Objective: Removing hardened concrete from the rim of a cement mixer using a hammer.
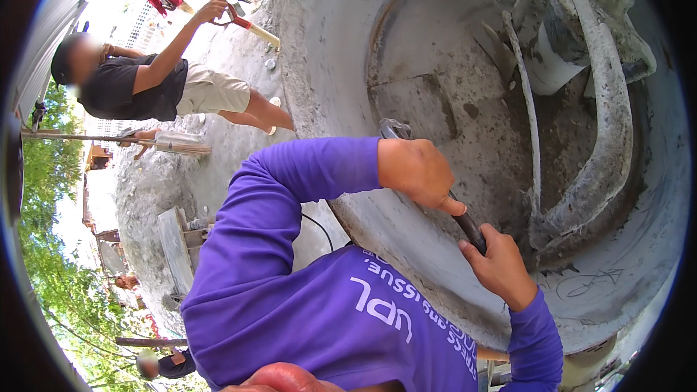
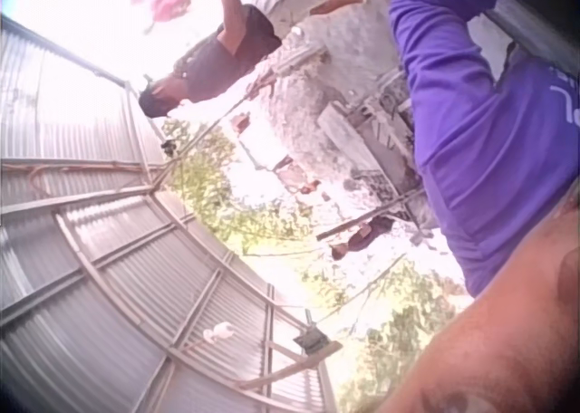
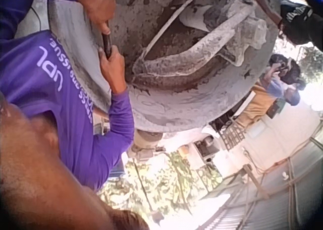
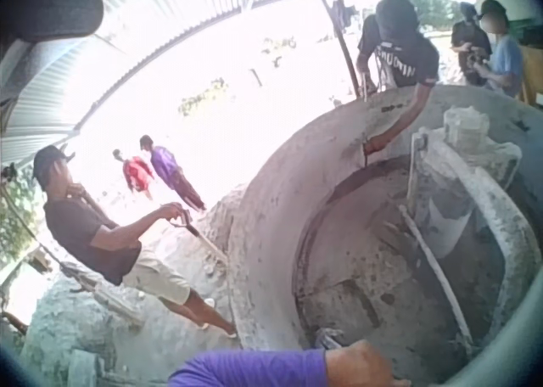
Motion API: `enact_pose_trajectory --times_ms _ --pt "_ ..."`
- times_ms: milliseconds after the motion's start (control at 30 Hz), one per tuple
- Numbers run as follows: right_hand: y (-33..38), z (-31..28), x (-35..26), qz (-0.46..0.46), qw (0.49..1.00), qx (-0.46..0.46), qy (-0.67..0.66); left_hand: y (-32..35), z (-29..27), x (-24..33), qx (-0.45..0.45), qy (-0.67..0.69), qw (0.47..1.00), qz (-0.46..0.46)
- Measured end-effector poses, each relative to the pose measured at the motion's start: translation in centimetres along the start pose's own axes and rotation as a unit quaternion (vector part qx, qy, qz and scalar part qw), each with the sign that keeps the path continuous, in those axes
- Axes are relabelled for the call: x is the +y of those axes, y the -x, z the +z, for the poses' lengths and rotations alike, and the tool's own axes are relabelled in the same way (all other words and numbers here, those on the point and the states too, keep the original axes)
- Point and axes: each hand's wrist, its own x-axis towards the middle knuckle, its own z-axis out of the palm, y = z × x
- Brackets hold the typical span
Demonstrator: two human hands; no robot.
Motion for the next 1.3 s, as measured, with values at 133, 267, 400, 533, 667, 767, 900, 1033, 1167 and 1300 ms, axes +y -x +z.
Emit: enact_pose_trajectory --times_ms 133,267,400,533,667,767,900,1033,1167,1300 --pt "0.11 -0.01 -0.10 -0.004 1.000 0.001 0.008 -0.09 -0.01 0.15 -0.015 0.010 1.000 -0.012" --pt "0.16 -0.01 0.04 -0.007 1.000 0.003 0.005 0.00 -0.14 0.23 -0.022 0.015 1.000 -0.014" --pt "0.10 -0.14 -0.24 -0.005 1.000 -0.002 0.008 -0.18 -0.10 0.22 -0.027 0.012 0.999 -0.018" --pt "-0.09 0.06 0.25 -0.014 1.000 -0.002 0.015 -0.03 -0.21 0.14 -0.025 0.009 1.000 -0.016" --pt "-0.09 0.01 0.07 -0.015 1.000 -0.006 0.009 -0.24 0.14 -0.04 -0.021 0.002 1.000 -0.010" --pt "0.05 0.13 0.23 -0.015 1.000 -0.003 0.005 -0.29 0.11 0.11 -0.024 0.004 1.000 -0.014" --pt "-0.16 0.08 0.21 -0.012 1.000 -0.008 0.011 -0.44 0.35 -0.10 -0.017 0.008 1.000 -0.019" --pt "0.01 0.08 0.21 -0.019 0.999 0.006 0.033 -0.43 0.43 0.00 -0.014 0.014 1.000 -0.018" --pt "0.03 -0.17 -0.28 -0.018 0.999 0.007 0.042 -0.36 0.50 -0.08 -0.014 0.015 1.000 -0.006" --pt "0.00 0.25 0.40 -0.017 1.000 -0.006 0.022 -0.04 0.51 -0.03 0.011 0.013 1.000 0.007"
